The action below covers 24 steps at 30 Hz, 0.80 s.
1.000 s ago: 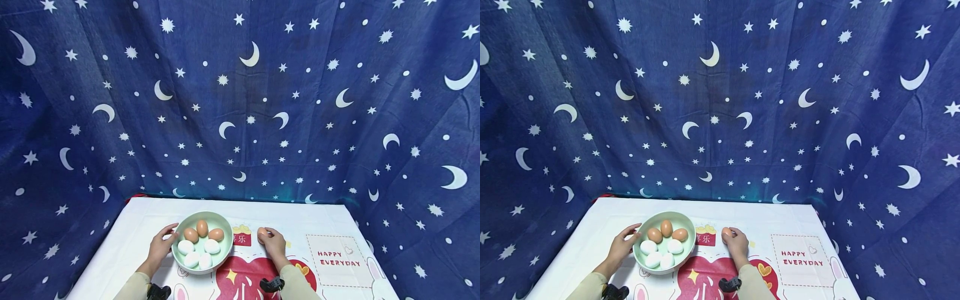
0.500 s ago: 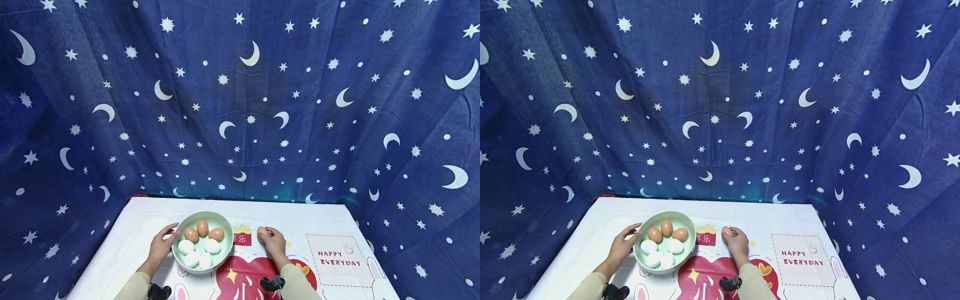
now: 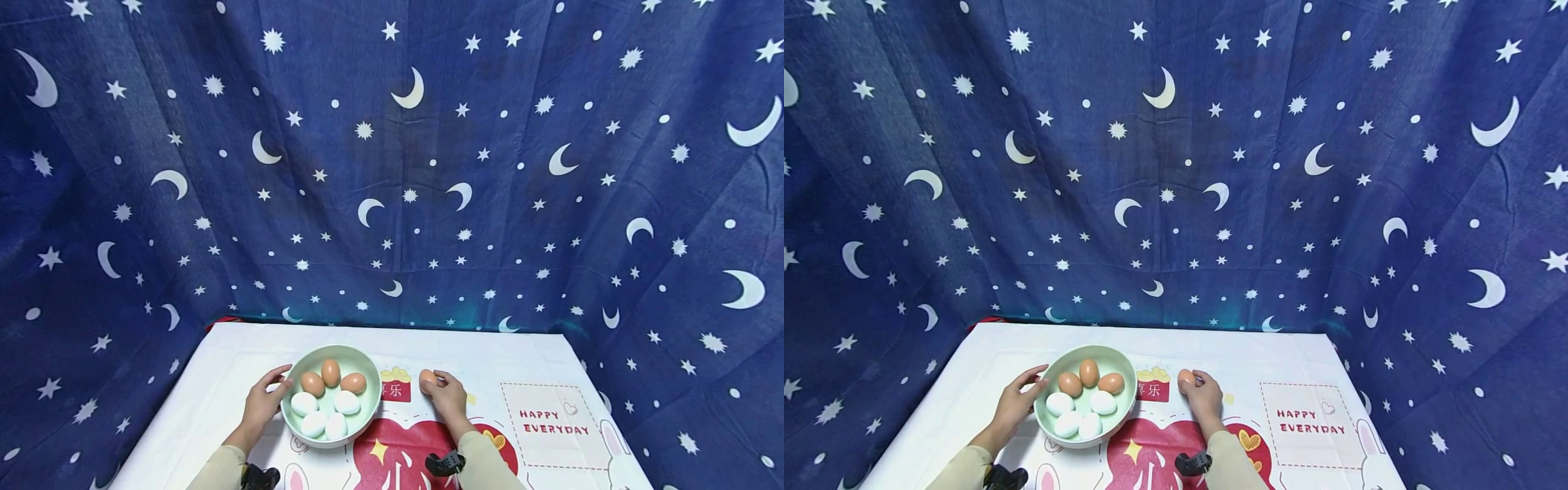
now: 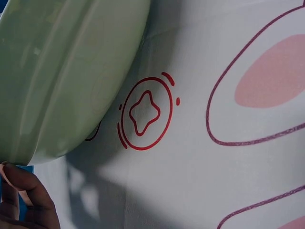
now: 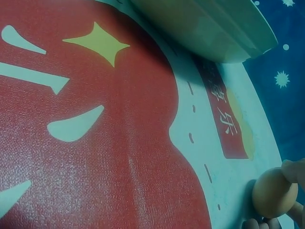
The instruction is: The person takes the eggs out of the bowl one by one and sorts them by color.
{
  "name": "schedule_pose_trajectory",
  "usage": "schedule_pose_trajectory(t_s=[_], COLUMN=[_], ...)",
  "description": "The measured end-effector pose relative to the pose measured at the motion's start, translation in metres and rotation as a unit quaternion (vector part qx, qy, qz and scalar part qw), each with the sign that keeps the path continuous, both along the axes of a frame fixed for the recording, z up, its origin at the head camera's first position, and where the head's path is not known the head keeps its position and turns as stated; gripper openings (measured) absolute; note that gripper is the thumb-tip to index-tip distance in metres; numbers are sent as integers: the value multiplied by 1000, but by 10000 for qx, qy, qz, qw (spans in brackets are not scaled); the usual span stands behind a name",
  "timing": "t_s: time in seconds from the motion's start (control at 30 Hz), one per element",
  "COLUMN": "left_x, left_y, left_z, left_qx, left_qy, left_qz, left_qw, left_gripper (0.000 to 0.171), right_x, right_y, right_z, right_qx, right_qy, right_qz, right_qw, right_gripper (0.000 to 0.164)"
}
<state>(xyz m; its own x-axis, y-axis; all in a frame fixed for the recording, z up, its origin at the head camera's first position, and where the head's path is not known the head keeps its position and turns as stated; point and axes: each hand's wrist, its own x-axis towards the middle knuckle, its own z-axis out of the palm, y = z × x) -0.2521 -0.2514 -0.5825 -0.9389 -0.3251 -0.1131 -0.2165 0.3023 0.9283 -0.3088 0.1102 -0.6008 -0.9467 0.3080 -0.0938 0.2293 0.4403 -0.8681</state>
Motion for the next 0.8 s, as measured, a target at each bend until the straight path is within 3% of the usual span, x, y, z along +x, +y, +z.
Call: schedule_pose_trajectory(t_s=[0.5, 0.8], left_x=[-1, 0], left_y=[-2, -2], left_z=[-2, -2], left_qx=[18, 47], left_qy=[8, 34], left_qz=[-49, -50], left_qw=[10000, 10000], left_gripper=[42, 43], right_x=[-1, -8], right_y=[3, 0], right_z=[8, 24], right_qx=[-7, 64], right_qy=[171, 719], right_qz=[-111, -285], right_qw=[9998, 9970], right_gripper=[48, 46])
